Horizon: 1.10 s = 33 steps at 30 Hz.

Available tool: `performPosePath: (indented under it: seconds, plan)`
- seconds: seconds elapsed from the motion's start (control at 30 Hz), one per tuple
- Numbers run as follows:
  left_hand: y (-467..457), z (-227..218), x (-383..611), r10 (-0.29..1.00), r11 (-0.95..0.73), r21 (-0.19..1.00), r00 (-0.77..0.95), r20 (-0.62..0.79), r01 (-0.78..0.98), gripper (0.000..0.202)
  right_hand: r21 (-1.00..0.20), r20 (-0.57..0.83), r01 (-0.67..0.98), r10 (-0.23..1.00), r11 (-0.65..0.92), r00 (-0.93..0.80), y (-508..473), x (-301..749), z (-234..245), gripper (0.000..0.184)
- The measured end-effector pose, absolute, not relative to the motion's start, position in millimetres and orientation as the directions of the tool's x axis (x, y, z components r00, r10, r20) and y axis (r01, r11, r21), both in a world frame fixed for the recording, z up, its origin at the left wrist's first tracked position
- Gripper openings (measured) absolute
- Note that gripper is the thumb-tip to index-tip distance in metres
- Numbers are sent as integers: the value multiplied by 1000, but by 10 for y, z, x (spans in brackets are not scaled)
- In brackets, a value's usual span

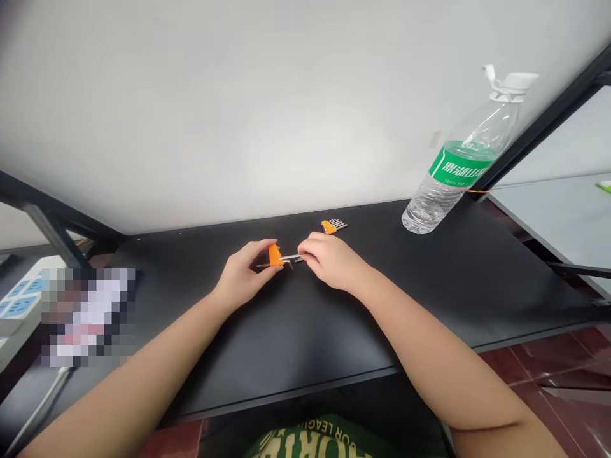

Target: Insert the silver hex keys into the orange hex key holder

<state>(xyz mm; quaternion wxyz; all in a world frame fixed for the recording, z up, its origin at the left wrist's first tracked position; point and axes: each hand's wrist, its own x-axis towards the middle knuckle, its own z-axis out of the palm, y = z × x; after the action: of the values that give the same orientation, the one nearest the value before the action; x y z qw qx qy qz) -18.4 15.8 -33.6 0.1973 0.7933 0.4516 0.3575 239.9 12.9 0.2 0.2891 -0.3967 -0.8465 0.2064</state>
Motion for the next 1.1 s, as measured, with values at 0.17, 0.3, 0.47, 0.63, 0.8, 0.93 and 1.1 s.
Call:
performPosePath:
  seconds: [0.17, 0.3, 0.47, 0.63, 0.8, 0.93, 1.1]
  plan:
    - [162, -354, -194, 851, -525, 630, 349, 392, 572, 48, -594, 337, 541, 795, 595, -505, 126, 2404, 8, 16]
    - [166, -360, -197, 853, -521, 638, 341, 394, 566, 48, -590, 350, 534, 788, 605, -506, 124, 2407, 4, 17]
    - [167, -350, -195, 862, -507, 656, 320, 393, 560, 49, -587, 362, 532, 786, 610, -502, 124, 2406, 12, 18]
    - [156, -327, -193, 864, -504, 653, 326, 384, 566, 49, -598, 344, 536, 795, 596, -499, 119, 2410, 30, 19]
    - [158, -329, -197, 868, -496, 650, 311, 387, 576, 49, -594, 350, 543, 799, 593, -489, 131, 2430, 27, 21]
    - [165, -334, -201, 871, -492, 668, 307, 384, 558, 50, -570, 353, 552, 788, 609, -504, 142, 2439, 1, 20]
    - [146, -309, -186, 830, -557, 573, 383, 404, 602, 46, -452, 373, 574, 730, 682, -573, 94, 2395, -64, 26]
